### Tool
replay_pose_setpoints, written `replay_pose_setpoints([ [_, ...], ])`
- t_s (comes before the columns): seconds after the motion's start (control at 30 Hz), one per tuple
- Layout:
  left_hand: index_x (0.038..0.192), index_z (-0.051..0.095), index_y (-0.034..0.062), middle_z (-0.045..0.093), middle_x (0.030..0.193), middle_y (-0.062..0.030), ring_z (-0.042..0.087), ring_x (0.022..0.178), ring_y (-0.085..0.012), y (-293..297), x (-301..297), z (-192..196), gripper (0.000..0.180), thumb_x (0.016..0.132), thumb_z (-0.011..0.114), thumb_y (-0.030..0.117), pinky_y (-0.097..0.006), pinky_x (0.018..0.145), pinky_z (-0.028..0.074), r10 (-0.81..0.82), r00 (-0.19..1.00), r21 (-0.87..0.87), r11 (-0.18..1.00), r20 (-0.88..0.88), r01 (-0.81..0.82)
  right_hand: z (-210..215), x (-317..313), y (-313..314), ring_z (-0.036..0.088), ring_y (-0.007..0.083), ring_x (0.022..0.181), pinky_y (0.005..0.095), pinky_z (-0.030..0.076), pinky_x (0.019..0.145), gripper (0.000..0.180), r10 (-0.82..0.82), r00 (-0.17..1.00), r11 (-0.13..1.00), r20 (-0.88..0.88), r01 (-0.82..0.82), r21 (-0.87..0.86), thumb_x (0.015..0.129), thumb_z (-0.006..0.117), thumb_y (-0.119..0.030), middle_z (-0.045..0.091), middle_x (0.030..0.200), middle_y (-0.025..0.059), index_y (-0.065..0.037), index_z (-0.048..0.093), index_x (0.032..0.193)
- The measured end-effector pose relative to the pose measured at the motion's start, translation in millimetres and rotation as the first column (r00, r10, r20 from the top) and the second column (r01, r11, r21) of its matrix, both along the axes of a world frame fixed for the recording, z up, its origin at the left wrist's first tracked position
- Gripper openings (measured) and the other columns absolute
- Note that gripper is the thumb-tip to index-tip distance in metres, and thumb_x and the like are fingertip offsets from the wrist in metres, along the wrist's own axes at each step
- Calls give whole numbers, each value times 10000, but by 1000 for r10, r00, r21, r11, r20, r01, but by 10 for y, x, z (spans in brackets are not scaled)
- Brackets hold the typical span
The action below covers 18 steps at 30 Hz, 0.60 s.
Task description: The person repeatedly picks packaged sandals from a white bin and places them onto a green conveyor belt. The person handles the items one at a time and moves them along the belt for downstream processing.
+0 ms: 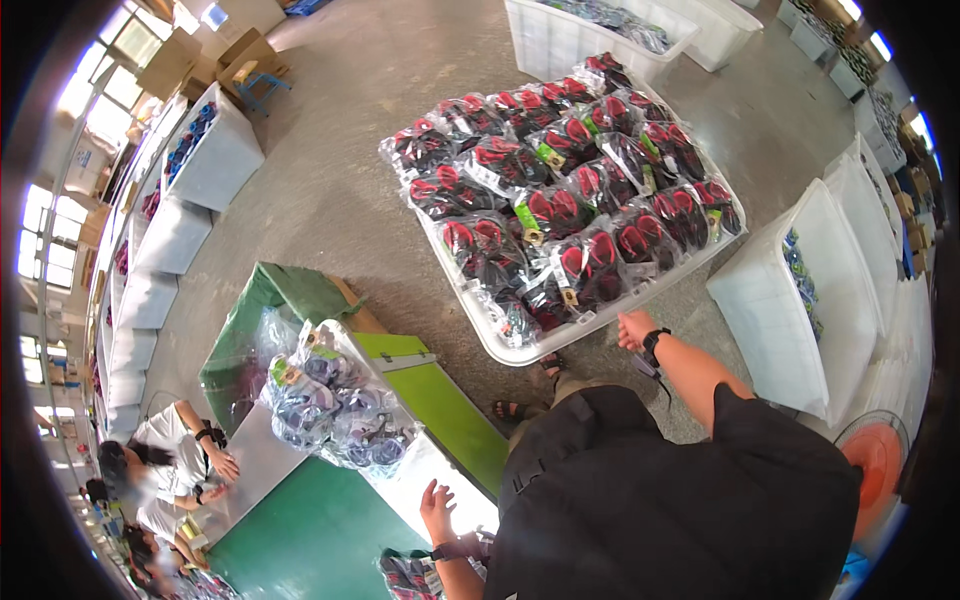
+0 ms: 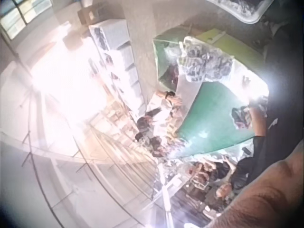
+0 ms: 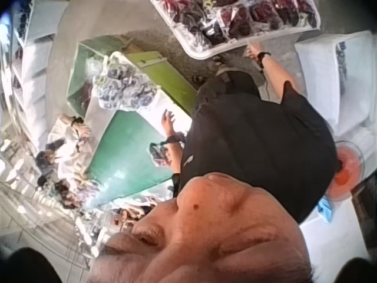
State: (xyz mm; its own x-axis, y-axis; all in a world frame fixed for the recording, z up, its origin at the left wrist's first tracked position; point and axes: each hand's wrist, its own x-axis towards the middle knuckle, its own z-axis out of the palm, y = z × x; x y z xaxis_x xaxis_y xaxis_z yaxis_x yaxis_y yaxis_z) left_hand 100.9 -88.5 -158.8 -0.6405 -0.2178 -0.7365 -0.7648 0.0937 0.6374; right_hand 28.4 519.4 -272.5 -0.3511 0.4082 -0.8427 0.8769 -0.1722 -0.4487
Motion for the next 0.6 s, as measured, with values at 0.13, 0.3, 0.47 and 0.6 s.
replay_pose_setpoints([
  [0.13,1405,530,37,677,1121,-118,660,976,-213,-149,342,-28,502,960,644,241,-350,797,546,102,995,13,995,-11,-102,-91,259,-225,678,197,567,323,527,453,340,148,988,984,-46,-152,-90,989,582,-347,680,781,104,-13,623,939],
  [0.3,1303,607,-26,711,1044,-115,673,916,-190,-524,752,-58,429,925,666,167,-333,803,551,180,977,-227,953,-114,-202,-224,363,-366,687,197,580,319,542,478,286,506,862,860,-27,-507,-55,990,595,-290,691,767,111,-24,638,894],
  [0.47,1175,667,-59,719,1050,-169,689,969,-266,-1202,1353,-179,354,889,707,146,-363,903,540,340,841,-483,701,-421,-525,-281,124,-457,705,200,638,329,556,476,239,461,887,885,-20,-461,-56,974,619,-320,662,769,69,-81,616,965],
  [0.6,1212,651,-41,655,1158,-211,604,1145,-377,-1707,1921,-57,434,836,721,164,-436,1043,450,370,830,-806,273,-417,-526,-254,-71,-604,667,193,605,337,544,498,229,518,854,855,51,-515,-68,975,607,-331,637,773,59,-102,608,975],
])
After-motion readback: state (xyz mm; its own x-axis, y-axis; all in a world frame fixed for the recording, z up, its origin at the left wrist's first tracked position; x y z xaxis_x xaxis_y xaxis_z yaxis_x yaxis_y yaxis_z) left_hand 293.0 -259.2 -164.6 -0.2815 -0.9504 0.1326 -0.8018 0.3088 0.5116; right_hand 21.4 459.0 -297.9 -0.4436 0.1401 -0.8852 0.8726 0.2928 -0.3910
